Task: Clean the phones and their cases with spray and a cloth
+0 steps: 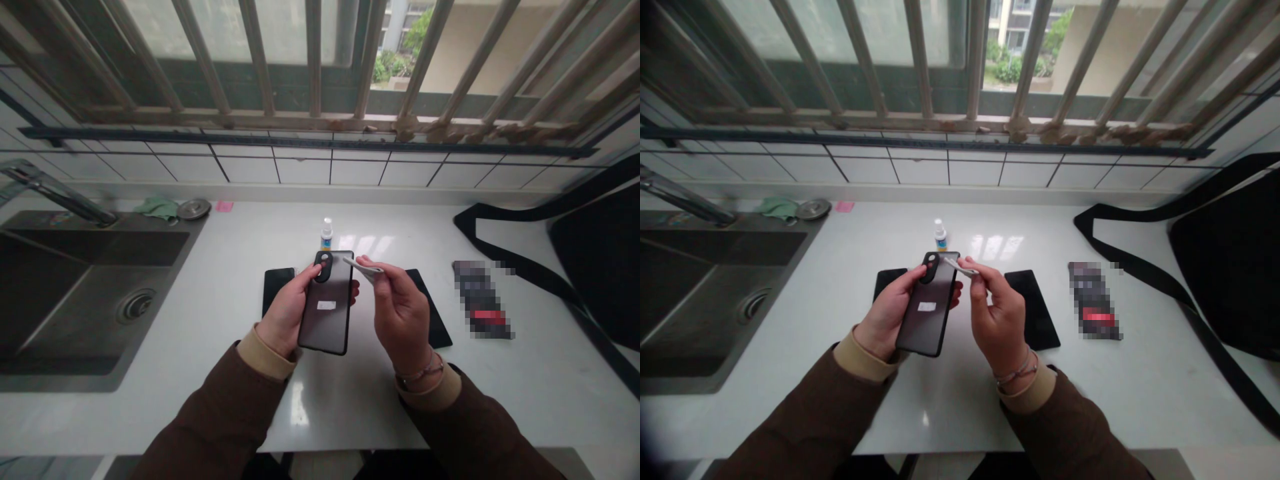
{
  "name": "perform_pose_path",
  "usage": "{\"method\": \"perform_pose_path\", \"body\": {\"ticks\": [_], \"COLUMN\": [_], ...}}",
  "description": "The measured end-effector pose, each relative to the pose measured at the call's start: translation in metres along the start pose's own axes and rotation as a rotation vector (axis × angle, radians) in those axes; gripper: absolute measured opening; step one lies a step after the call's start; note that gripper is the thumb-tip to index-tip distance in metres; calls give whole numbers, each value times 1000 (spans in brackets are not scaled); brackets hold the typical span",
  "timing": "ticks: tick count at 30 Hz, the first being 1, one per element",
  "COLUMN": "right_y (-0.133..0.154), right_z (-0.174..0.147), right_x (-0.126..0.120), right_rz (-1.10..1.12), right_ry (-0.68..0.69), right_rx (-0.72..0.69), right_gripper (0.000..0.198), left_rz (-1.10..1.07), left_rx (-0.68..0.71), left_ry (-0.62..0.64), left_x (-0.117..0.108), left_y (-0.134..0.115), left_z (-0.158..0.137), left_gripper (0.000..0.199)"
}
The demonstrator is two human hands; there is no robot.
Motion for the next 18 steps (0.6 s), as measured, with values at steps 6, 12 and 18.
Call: {"method": "perform_pose_path", "body": {"ticks": [6, 12, 18], "right_y": [6, 11, 14], "right_z": [-19, -20, -16], "right_x": [35, 34, 21], "right_rz": [57, 69, 20], "right_ry": [382, 450, 291], "right_rx": [-112, -183, -175], "right_gripper": [36, 36, 30], "left_rz": [-199, -317, -396], "left_rx": [165, 362, 506], "left_ry": [-190, -301, -344], "left_x": [-12, -26, -29], "left_y": [-16, -35, -46], "left_z": [5, -5, -13], "left_gripper": [48, 47, 37]}}
Point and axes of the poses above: each hand's wrist, its own z-axis towards the middle knuckle, its own x-axis out of the palm, y = z × x, the point moved 7 cm from there along z, towards the middle knuckle, and after that the axes turned 9 degrees about -y, right-handed, at the moved point
